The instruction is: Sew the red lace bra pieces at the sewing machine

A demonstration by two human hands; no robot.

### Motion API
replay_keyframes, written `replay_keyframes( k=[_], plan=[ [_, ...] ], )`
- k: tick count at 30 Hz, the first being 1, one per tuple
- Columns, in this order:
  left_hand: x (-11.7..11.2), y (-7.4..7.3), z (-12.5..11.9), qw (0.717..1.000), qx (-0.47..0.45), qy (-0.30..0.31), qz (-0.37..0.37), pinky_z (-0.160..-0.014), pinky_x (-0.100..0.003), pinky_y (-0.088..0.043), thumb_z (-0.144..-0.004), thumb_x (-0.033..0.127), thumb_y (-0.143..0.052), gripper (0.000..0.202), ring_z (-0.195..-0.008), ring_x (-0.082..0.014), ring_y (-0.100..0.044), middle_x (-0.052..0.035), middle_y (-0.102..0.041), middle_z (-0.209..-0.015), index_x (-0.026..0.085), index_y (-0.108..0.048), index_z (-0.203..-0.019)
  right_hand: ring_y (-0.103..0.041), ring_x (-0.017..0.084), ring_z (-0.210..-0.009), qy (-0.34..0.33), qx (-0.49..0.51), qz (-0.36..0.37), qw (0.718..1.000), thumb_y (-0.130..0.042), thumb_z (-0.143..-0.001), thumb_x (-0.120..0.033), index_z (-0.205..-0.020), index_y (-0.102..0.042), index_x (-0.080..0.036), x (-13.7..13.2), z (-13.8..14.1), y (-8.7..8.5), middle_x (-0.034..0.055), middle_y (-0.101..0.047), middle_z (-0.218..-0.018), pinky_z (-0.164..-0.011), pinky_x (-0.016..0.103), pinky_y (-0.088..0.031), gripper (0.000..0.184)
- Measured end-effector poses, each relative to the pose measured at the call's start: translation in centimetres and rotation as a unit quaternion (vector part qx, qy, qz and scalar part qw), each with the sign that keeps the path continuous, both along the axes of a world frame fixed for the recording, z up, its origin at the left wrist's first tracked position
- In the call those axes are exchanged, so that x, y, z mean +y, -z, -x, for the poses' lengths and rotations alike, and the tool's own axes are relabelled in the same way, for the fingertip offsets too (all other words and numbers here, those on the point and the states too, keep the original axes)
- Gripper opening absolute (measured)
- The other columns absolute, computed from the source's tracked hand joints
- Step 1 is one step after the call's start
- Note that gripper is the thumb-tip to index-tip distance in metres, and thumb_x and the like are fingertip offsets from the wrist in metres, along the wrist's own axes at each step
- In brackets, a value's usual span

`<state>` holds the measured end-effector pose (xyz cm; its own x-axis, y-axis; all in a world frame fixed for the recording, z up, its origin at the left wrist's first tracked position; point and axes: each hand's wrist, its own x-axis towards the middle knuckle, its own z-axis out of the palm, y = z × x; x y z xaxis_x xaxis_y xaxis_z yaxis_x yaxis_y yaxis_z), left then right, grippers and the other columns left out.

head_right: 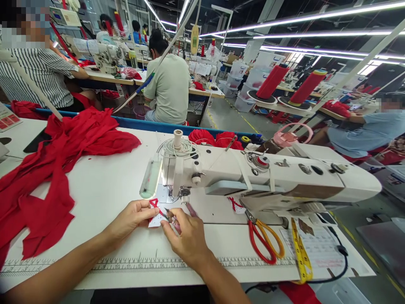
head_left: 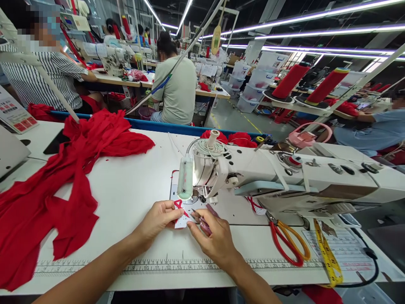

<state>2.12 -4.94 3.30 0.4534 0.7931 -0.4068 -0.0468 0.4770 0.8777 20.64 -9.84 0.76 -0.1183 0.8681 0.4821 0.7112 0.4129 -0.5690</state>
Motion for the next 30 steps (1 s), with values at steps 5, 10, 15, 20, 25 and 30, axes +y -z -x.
replay_keyframes(
  k=[5,10,15,20,25,30],
  plan=[
    [-0.1,0.2,0.2,0.998,0.036,0.033,-0.026,-0.067,-0.025,-0.044,-0.075,0.052,-0.076,0.039,-0.066,-0.0137,-0.054,-0.0003,-0.063,-0.070,0.015,-0.067,-0.080,-0.058,0.010,-0.052,-0.050,-0.043,-0.041,0.997,-0.049,-0.092,-0.014,-0.092,-0.059,-0.024,0.0,0.1,0.0,-0.0062,-0.064,-0.064,-0.055,0.022,-0.043,0.014],
    [-0.2,0.0,-0.1,0.998,0.010,0.061,-0.009,-0.080,-0.032,-0.050,-0.065,0.041,-0.085,0.042,-0.083,-0.0193,-0.063,-0.0034,-0.070,-0.085,0.016,-0.069,-0.095,-0.052,0.010,-0.046,-0.042,-0.031,-0.032,0.998,-0.050,-0.091,-0.015,-0.090,-0.057,-0.023,0.1,-0.1,0.1,-0.0083,-0.058,-0.057,-0.056,0.023,-0.042,0.010],
    [-0.4,-0.1,-0.5,0.996,0.038,0.072,-0.020,-0.079,-0.031,-0.052,-0.064,0.035,-0.082,0.028,-0.079,-0.0166,-0.060,-0.0003,-0.064,-0.078,0.016,-0.065,-0.076,-0.048,0.009,-0.045,-0.055,-0.014,-0.019,0.998,-0.051,-0.091,-0.014,-0.087,-0.054,-0.024,0.1,0.1,0.1,-0.0096,-0.052,-0.055,-0.049,0.022,-0.036,0.011],
    [-0.3,0.1,-0.4,0.994,0.041,0.096,-0.027,-0.072,-0.027,-0.050,-0.068,0.032,-0.076,0.021,-0.070,-0.0128,-0.052,0.0024,-0.055,-0.070,0.016,-0.062,-0.071,-0.048,0.009,-0.046,-0.061,-0.003,-0.029,0.998,-0.050,-0.090,-0.012,-0.089,-0.052,-0.025,0.2,0.2,0.0,-0.0100,-0.052,-0.056,-0.051,0.020,-0.039,0.013],
    [-0.1,0.3,0.0,0.990,0.043,0.131,-0.022,-0.072,-0.026,-0.051,-0.069,0.029,-0.075,0.018,-0.069,-0.0124,-0.052,0.0016,-0.057,-0.071,0.015,-0.066,-0.076,-0.050,0.009,-0.047,-0.065,-0.006,-0.040,0.997,-0.051,-0.091,-0.015,-0.092,-0.053,-0.024,0.1,0.0,0.0,-0.0092,-0.054,-0.057,-0.050,0.021,-0.040,0.010],
    [0.0,0.1,0.5,0.986,0.054,0.157,-0.017,-0.071,-0.027,-0.052,-0.073,0.033,-0.075,0.021,-0.072,-0.0143,-0.057,-0.0015,-0.062,-0.076,0.014,-0.070,-0.080,-0.055,0.011,-0.048,-0.068,-0.030,-0.059,0.995,-0.050,-0.091,-0.013,-0.096,-0.057,-0.023,-0.1,-0.2,-0.1,-0.0068,-0.059,-0.061,-0.051,0.023,-0.042,0.013]
  ],
)
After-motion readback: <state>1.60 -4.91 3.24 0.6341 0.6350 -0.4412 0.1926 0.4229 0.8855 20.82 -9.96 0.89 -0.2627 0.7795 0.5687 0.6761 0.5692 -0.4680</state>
